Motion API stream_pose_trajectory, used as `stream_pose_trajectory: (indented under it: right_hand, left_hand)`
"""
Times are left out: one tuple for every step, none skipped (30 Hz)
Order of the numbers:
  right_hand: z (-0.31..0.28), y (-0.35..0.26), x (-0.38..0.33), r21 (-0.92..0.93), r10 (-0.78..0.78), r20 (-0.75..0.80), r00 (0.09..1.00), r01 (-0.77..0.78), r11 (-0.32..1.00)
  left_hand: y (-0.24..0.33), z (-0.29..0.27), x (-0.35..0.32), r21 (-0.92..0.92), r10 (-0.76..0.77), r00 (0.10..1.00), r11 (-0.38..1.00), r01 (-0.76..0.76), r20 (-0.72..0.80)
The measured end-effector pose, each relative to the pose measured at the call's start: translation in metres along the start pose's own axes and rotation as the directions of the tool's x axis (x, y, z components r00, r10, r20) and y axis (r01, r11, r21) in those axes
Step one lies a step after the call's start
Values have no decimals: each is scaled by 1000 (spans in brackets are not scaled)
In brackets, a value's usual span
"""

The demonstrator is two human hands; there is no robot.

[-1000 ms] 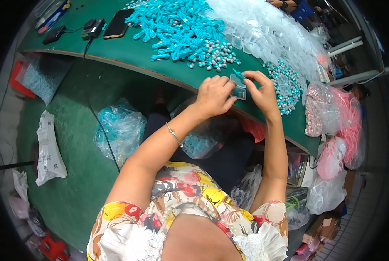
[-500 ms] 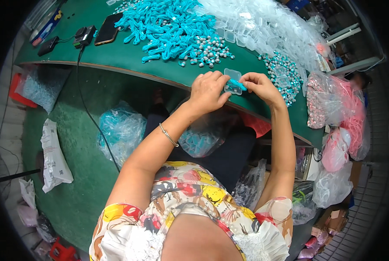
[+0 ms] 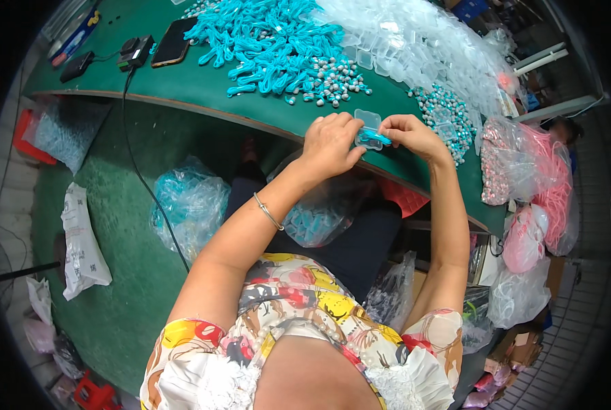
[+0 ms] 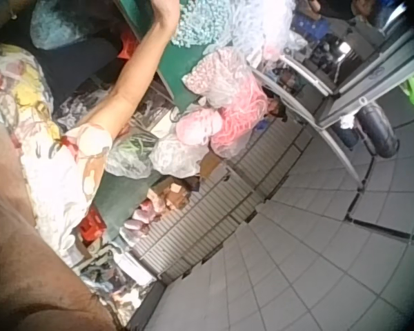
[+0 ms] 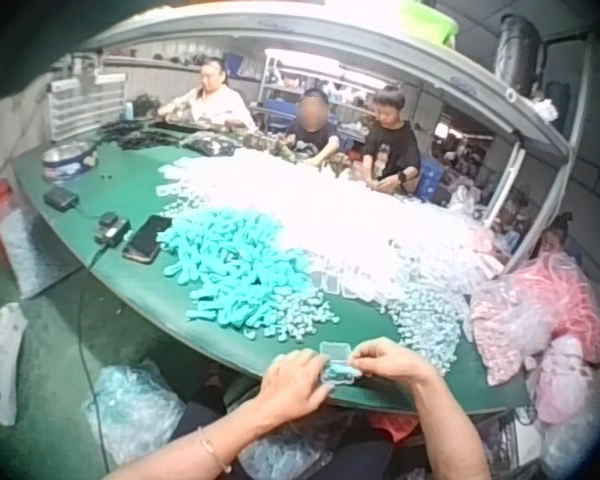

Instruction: The person assembles small keychains by placing turquoise plastic charms and white beads into clear plastic containers. They pick up the components from piles on a green table, place them into the containers, and then close the lids. The process is repeated continuously throughout the video.

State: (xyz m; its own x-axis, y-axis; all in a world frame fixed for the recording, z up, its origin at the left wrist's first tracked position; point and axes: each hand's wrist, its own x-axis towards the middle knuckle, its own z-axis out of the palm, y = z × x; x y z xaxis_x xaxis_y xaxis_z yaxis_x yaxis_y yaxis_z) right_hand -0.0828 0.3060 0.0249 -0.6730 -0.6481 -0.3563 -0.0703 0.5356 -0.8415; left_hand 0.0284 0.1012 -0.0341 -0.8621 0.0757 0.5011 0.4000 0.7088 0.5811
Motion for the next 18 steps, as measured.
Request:
stream_pose_trajectory:
  right_hand:
    - [1, 1, 1, -41, -5, -13, 1000, 4, 999]
    - [2, 1, 2, -82, -10, -27, 1000, 8, 997]
    - [5, -2, 3, -122, -16, -38, 999, 11, 992]
    - [9, -6, 3, -242, -54, -111, 992, 25, 970]
    - [13, -10, 0, -360, -99, -178, 979, 29, 933]
    - [19, -15, -3, -473, -152, -237, 959, 23, 881]
    - [24, -17, -5, -460, -168, -278, 946, 22, 888]
    - [29, -18, -6, -447, -182, -319, 930, 22, 894]
    - [32, -18, -8, -434, -195, -358, 913, 22, 900]
    - [35, -18, -12, -455, -229, -369, 901, 39, 889]
    - [37, -17, -15, -476, -262, -378, 888, 57, 878]
    - [39, -17, -17, -498, -297, -386, 873, 74, 864]
    - [41, -18, -21, -512, -306, -375, 875, 80, 855]
    - [43, -20, -24, -526, -316, -364, 876, 86, 846]
    - [44, -21, -28, -540, -322, -357, 877, 88, 837]
    - [49, -21, -27, -490, -347, -412, 842, 117, 864]
    - [51, -17, -25, -507, -385, -415, 824, 142, 850]
    - [52, -13, -22, -523, -424, -415, 805, 170, 835]
  left_hand:
    - [0, 1, 0, -2, 5, 1000, 1000, -5, -6]
    - [-1, 2, 0, -4, 11, 1000, 1000, -11, -12]
    - [-2, 2, 0, -5, 14, 1000, 1000, -14, -18]
    - [-2, 2, 0, -4, 15, 1000, 1000, -15, -18]
    - [-2, 2, 0, -3, 17, 1000, 1000, -17, -18]
    - [-1, 2, 0, -2, 17, 1000, 1000, -17, -20]
    - [-1, 1, 0, 4, 18, 1000, 1000, -18, -20]
    - [-1, 1, 0, 10, 20, 1000, 1000, -19, -20]
    - [-1, 1, -1, 15, 20, 1000, 1000, -20, -20]
    - [-1, 1, -1, 14, 21, 1000, 1000, -21, -22]
    - [-2, 2, -2, 15, 21, 999, 1000, -21, -24]
    - [-2, 2, -1, 15, 22, 999, 1000, -22, -27]
    - [-2, 2, -1, 15, 23, 999, 1000, -23, -30]
    - [-3, 2, -2, 15, 24, 999, 1000, -23, -34]
    - [-2, 2, -1, 11, 28, 999, 1000, -28, -36]
    - [-1, 2, -1, 12, 33, 999, 999, -32, -40]
    - [-1, 2, -1, 13, 37, 998, 999, -36, -44]
    - [-2, 2, -1, 17, 40, 998, 999, -39, -48]
